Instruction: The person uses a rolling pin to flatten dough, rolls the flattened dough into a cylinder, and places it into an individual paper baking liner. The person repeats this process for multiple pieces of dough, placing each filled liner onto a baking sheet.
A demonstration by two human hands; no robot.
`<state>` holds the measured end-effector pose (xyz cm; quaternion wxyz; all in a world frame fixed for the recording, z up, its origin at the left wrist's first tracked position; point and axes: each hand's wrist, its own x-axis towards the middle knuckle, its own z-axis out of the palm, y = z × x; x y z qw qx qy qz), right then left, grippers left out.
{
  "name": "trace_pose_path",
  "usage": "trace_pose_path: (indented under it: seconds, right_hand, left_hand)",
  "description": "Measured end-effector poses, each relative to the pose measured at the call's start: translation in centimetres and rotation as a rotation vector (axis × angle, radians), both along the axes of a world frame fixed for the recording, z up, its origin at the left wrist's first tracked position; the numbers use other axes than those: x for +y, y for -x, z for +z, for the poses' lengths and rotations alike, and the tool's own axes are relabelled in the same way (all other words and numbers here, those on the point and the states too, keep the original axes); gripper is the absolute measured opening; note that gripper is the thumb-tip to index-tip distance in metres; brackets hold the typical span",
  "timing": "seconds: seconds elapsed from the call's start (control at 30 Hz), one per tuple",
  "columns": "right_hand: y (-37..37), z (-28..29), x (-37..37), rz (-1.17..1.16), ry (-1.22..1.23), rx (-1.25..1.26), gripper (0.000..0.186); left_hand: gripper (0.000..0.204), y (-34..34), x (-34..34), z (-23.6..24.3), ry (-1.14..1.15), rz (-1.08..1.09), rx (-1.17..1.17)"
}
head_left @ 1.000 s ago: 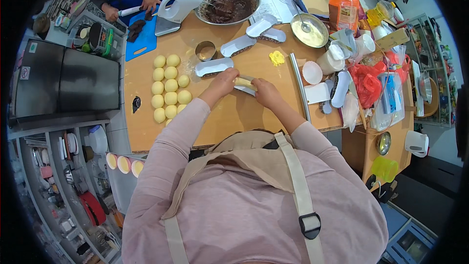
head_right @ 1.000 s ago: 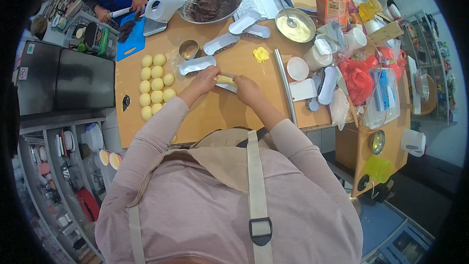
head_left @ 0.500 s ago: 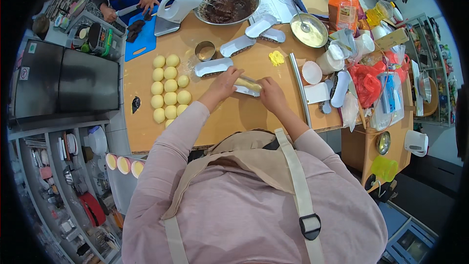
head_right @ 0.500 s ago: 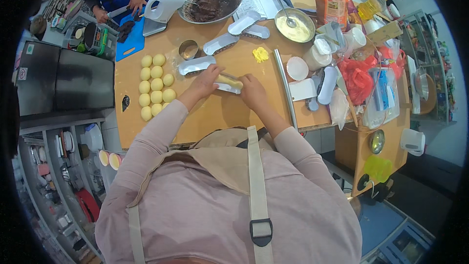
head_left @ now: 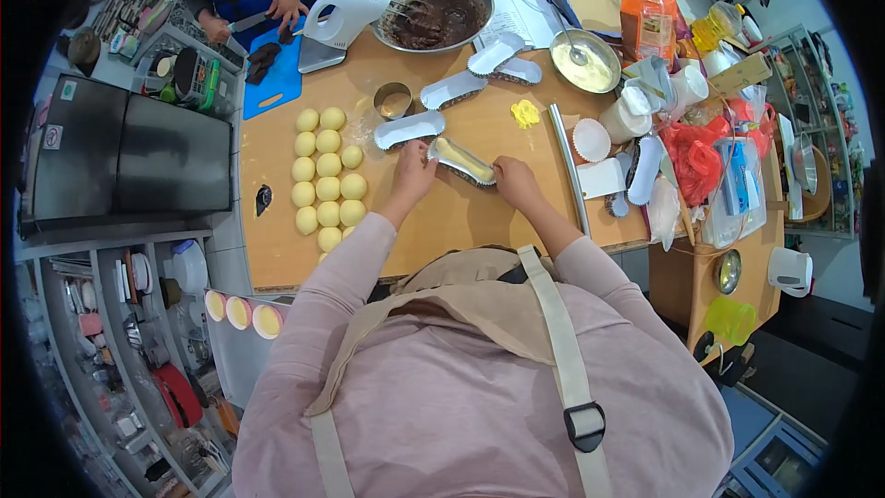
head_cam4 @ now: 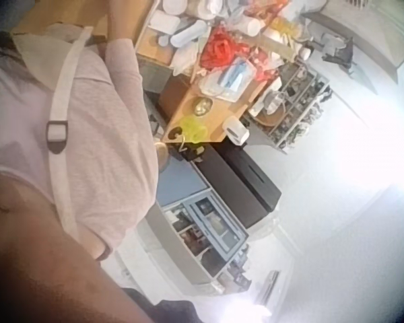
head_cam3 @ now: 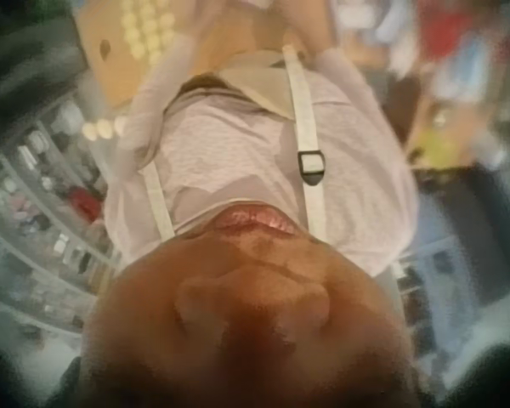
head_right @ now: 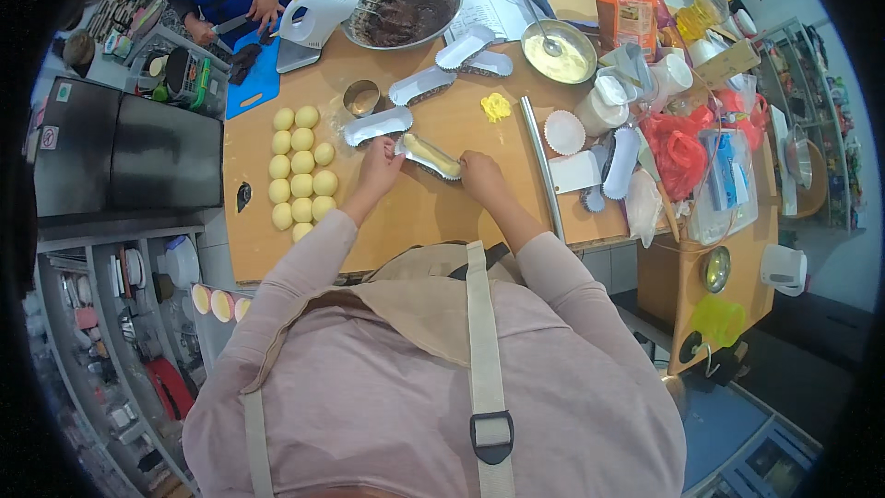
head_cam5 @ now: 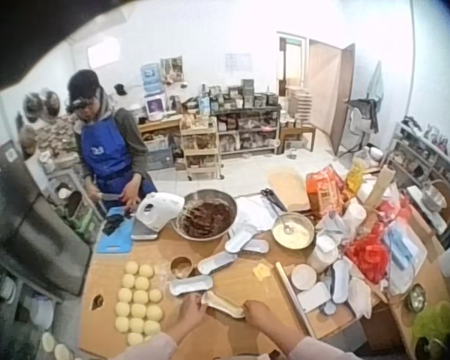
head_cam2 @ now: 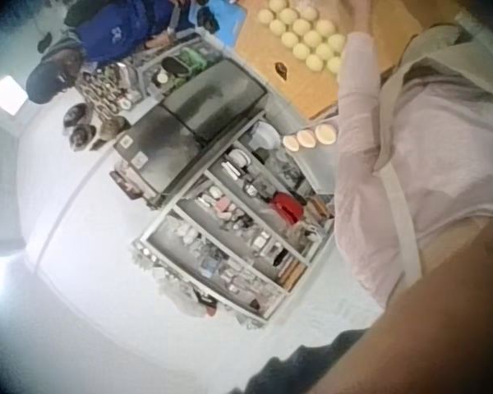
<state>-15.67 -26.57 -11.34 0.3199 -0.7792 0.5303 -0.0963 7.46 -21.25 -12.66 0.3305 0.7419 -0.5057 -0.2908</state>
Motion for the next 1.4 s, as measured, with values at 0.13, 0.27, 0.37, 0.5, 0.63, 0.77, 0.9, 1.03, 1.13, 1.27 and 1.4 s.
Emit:
trace_pose_path:
  seconds: [0.13,0.27,0.37,0.5,0.63,0.77,0.9,1.03,1.13,1.27,1.4]
  right_hand:
    - [0.2,1.4,2.6,0.115,0.032,0.017,0.019]
    - [2.7,1.0,4.9,0.110,0.033,-0.022,0.017]
    - [3.9,0.8,5.5,0.096,0.046,0.006,0.017]
    - [4.3,0.5,5.6,0.105,0.092,-0.025,0.017]
    - [4.0,1.0,5.6,0.095,0.025,-0.002,0.016]
    - [4.2,0.1,5.6,0.096,0.062,-0.023,0.017]
    - [4.1,0.7,5.9,0.064,0.118,-0.072,0.020]
    - [3.0,1.5,5.9,0.201,0.446,-0.223,0.023]
    - [1.9,2.0,5.8,0.443,0.422,-0.142,0.025]
    - [1.1,0.5,5.9,0.528,0.455,-0.009,0.027]
    - [0.5,-0.8,5.0,0.520,0.513,0.040,0.027]
  left_hand:
    - [0.033,0.0,1.0,-1.1,-0.204,0.071,0.254]
    - [0.035,3.0,3.2,0.5,0.020,-0.041,-0.108]
    - [0.048,4.3,5.5,1.6,0.273,-0.397,-0.448]
    - [0.063,5.5,6.7,2.7,0.273,-0.657,-0.548]
    - [0.071,6.1,7.3,2.9,0.145,-0.654,-0.564]
    - [0.074,6.4,7.3,3.1,0.026,-0.717,-0.533]
    - [0.077,6.4,7.9,2.8,0.143,-0.596,-0.596]
    - [0.080,5.3,7.6,1.6,0.112,-0.576,-0.612]
    - [0.080,5.1,7.2,2.0,0.062,-0.626,-0.600]
    - [0.078,5.0,7.0,2.3,0.081,-0.535,-0.634]
    - [0.077,4.0,6.6,2.6,0.121,-0.511,-0.619]
